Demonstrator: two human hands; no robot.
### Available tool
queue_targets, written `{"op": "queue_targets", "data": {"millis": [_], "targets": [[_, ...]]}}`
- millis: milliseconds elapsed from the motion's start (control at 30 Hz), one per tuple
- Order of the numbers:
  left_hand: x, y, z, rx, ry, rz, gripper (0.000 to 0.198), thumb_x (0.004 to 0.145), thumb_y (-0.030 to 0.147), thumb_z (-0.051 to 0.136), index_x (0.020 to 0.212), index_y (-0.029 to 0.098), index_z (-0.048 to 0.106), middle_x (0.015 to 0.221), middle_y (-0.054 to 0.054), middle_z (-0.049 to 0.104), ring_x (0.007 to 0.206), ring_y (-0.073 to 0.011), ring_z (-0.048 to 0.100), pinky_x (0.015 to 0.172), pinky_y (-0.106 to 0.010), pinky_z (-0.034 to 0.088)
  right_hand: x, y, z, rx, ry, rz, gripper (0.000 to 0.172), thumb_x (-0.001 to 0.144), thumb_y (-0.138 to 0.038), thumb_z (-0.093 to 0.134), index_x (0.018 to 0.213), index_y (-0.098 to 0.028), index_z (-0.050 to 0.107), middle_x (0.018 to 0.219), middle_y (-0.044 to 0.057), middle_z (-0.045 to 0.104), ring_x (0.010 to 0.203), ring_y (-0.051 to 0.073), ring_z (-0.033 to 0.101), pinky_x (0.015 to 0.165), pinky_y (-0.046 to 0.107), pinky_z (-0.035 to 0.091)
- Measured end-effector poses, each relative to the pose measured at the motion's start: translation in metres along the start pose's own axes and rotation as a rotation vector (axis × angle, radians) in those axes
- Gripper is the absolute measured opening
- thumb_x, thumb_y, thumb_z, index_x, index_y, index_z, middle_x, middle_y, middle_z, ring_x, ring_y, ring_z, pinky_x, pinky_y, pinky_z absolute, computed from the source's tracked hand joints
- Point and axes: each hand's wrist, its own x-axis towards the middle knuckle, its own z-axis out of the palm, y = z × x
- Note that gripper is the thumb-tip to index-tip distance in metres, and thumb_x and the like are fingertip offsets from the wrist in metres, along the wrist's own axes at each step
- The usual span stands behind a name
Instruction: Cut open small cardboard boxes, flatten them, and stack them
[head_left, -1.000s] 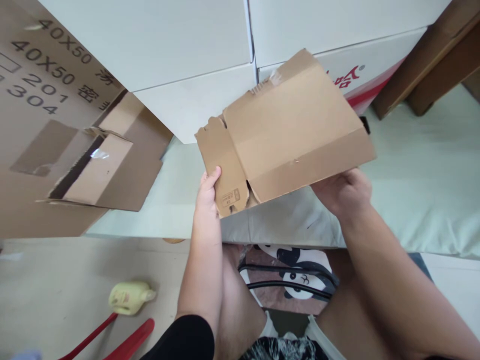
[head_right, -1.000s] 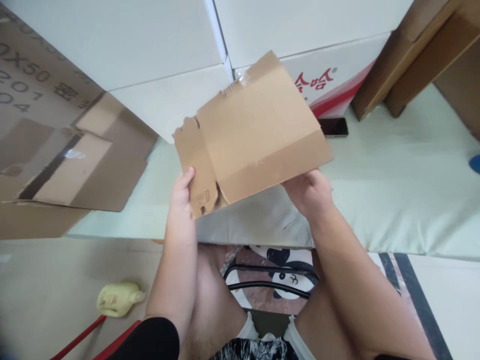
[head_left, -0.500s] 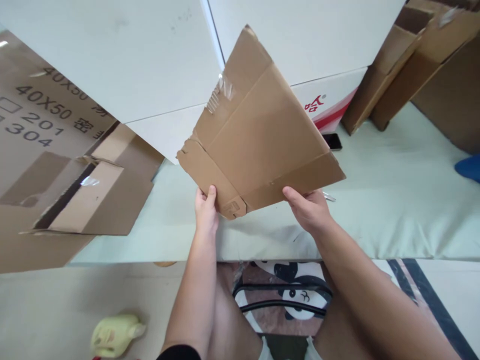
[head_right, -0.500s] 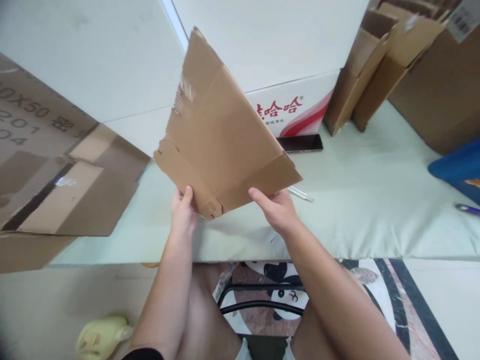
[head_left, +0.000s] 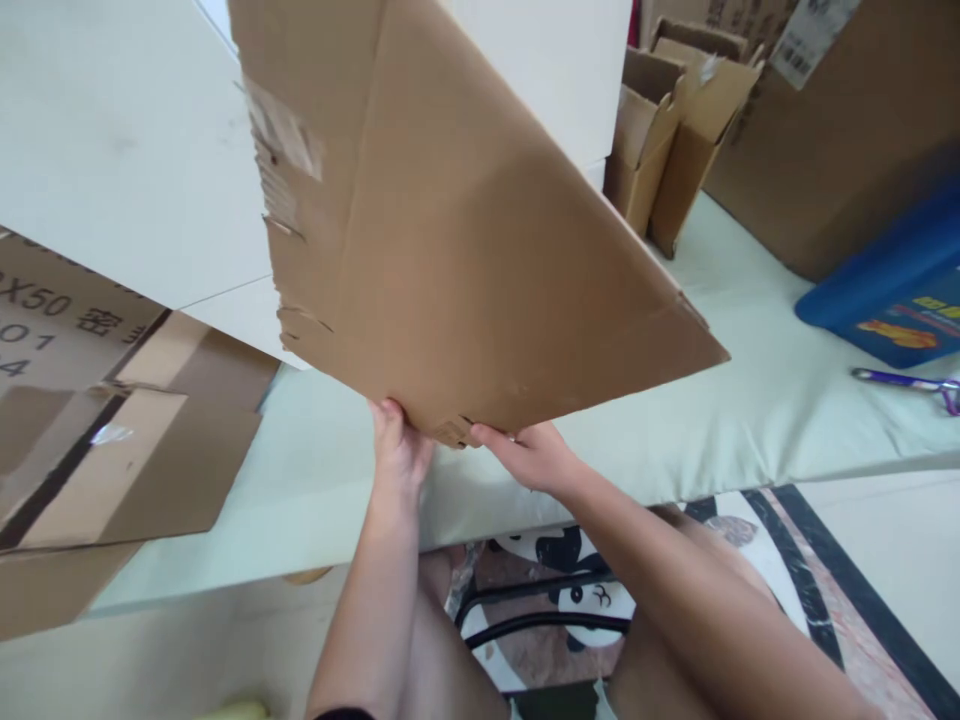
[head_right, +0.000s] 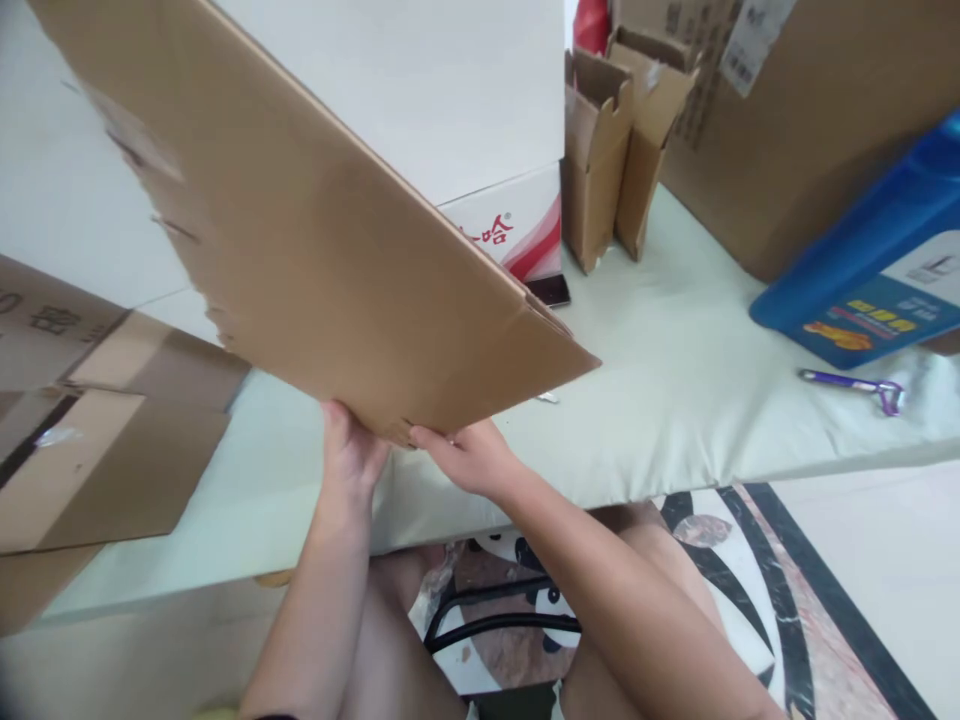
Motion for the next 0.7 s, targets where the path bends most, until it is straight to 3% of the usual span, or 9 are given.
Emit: {"op": "queue_targets", "data": {"millis": [100,200,300,400,500,700], "targets": [[-0.003,-0.009,0.011,-0.035,0.013,-0.093,0.054,0.069,0.051,0.091,0.11,0.034,0.061,0.1,0.005,0.072,0.091,-0.0125,0.07,0.077,-0.024,0.056,0.0,0.004,-0.018,-0.004,0.142,0.017,0.029,0.087,-0.049,0.064,0.083,-0.022,0.074,0.08,0.004,0.076,0.055,0.018,0.065,0.05,0.032,0.056],[-0.008,-0.014,0.02,-0.022,0.009,-0.222,0.061,0.061,0.045,0.096,0.108,0.033,0.059,0.091,0.006,0.069,0.077,-0.0119,0.07,0.066,-0.022,0.054,0.007,-0.003,-0.049,-0.01,0.335,-0.016,0.04,0.089,-0.058,0.059,0.085,-0.022,0.074,0.086,0.007,0.078,0.061,0.021,0.071,0.06,0.039,0.063],[-0.012,-0.017,0.035,0.021,-0.061,-0.247,0.063,0.06,0.044,0.096,0.109,0.03,0.06,0.093,0.004,0.068,0.077,-0.0133,0.071,0.067,-0.024,0.055,0.015,-0.015,-0.085,-0.049,0.683,-0.081,0.046,0.091,-0.064,0.057,0.082,-0.021,0.072,0.081,0.007,0.077,0.069,0.025,0.075,0.073,0.043,0.065],[-0.013,-0.021,0.057,0.079,-0.148,-0.233,0.061,0.062,0.043,0.095,0.11,0.029,0.059,0.093,0.003,0.066,0.077,-0.0138,0.07,0.067,-0.024,0.055,0.019,-0.02,-0.117,-0.193,1.038,-0.133,0.054,0.091,-0.069,0.053,0.083,-0.019,0.073,0.08,0.01,0.077,0.064,0.025,0.074,0.073,0.043,0.064],[-0.012,-0.025,0.085,0.155,-0.268,-0.188,0.058,0.067,0.044,0.092,0.111,0.028,0.059,0.095,0.001,0.064,0.08,-0.0143,0.068,0.069,-0.026,0.053,0.018,-0.015,-0.141,-0.376,1.138,-0.118,0.062,0.094,-0.071,0.044,0.084,-0.017,0.072,0.08,0.014,0.077,0.065,0.027,0.075,0.077,0.045,0.062],[-0.021,-0.018,0.166,0.373,-0.685,-0.086,0.05,0.076,0.041,0.081,0.114,0.025,0.053,0.098,-0.002,0.059,0.088,-0.0173,0.063,0.075,-0.031,0.049,0.018,-0.003,-0.168,-0.524,1.172,0.026,0.057,0.096,-0.057,0.037,0.086,-0.013,0.072,0.082,0.02,0.076,0.083,0.033,0.075,0.091,0.051,0.055]]}}
